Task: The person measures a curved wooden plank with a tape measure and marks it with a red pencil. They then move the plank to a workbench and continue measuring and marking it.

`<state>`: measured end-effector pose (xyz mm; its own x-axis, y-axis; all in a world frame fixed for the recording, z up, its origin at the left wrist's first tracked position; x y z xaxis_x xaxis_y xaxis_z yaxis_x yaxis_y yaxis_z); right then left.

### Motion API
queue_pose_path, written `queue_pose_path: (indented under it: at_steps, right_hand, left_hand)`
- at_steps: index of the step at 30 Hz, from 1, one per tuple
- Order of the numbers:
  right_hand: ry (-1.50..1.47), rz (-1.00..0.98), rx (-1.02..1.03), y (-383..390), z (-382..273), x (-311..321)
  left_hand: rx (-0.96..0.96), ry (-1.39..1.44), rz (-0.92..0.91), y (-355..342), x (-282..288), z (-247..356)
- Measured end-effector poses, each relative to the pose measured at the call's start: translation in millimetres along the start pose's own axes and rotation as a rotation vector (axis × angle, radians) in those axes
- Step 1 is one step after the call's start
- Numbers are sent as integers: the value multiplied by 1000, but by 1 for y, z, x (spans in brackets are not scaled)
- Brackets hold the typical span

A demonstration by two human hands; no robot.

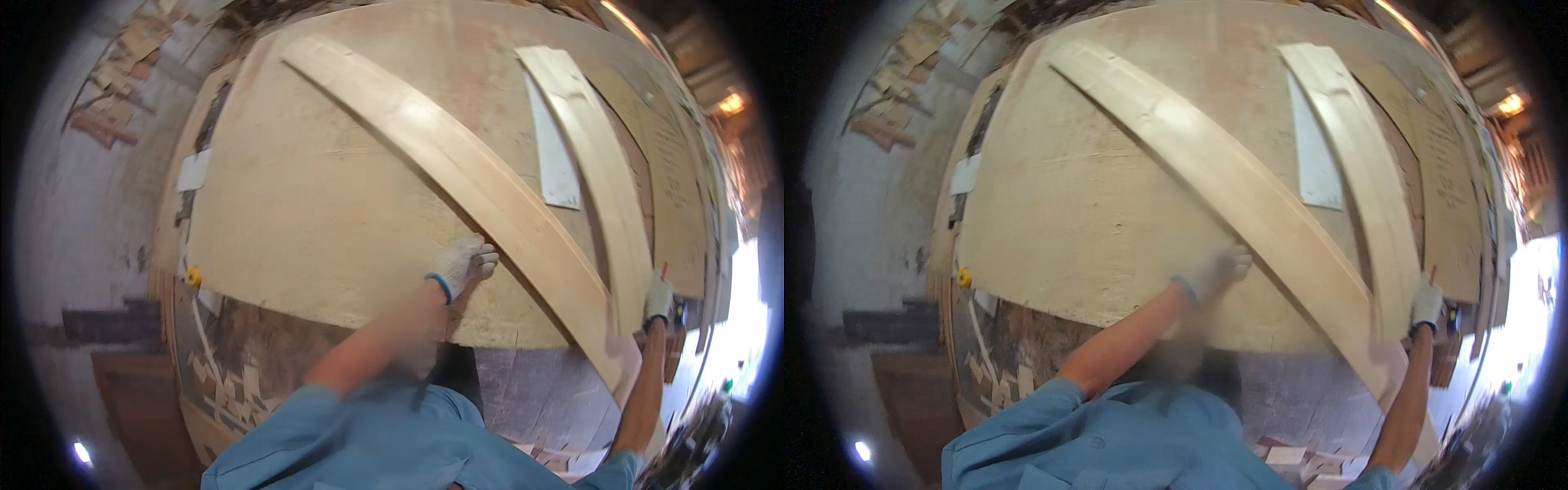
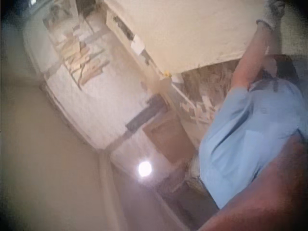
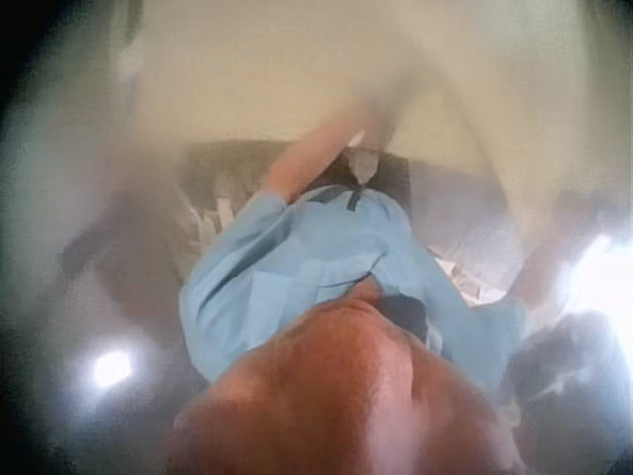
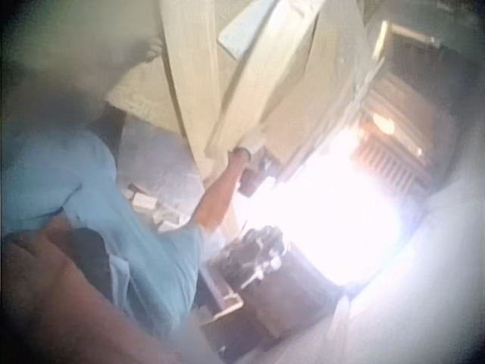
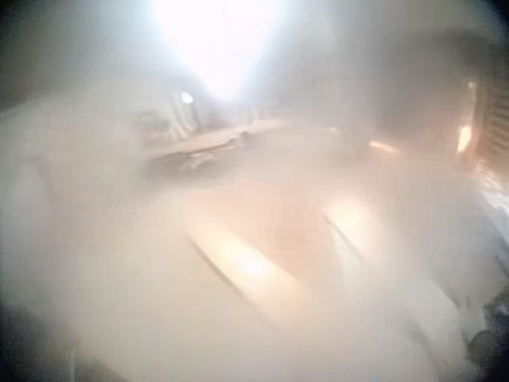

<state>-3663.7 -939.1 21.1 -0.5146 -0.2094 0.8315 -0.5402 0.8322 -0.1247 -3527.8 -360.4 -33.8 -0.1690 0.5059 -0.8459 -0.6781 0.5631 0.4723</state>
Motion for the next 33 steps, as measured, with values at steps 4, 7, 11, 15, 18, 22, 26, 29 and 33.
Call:
queue_pose_path:
  at_steps: [4, 7, 11, 15, 18, 22, 26, 29, 33]
  right_hand:
    - [322, 112, 235, -9, -38, -14]
    - [265, 202, 316, 22, -62, 30]
    - [141, -135, 352, 113, -68, 22]
    - [3, -88, 409, 182, -73, 40]
    - [10, 78, 557, 199, -77, 44]
    - [69, 70, 566, 206, -74, 36]
    - [140, 18, 657, 230, -86, 45]
    - [133, -56, 557, 239, -58, 44]
    - [165, -114, 535, 277, -105, 49]
  left_hand:
    - [-140, -223, 369, -14, 33, 30]
    - [-160, -209, 508, -9, 1, 38]
    - [-178, -258, 498, -25, 26, 40]
    - [-163, -372, 533, -17, -1, 50]
    - [-158, -510, 617, -1, -23, 63]
    - [-231, -309, 648, 2, -7, 60]
    - [-306, -180, 716, 35, -5, 48]
    - [-247, -281, 843, 90, -9, 50]
    - [-372, -151, 698, 155, 47, 44]
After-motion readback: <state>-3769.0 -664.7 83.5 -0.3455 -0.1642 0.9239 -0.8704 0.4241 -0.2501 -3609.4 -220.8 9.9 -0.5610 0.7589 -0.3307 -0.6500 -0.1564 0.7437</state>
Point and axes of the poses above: each hand's wrist, its own y-axis away from the middle knuckle, its own x-axis out of the back of the hand, z = x × y, the point moved 7 cm from there along -y, towards the middle knuckle, and after that the axes turned 15 degrees about z, right-handed, at the moved point
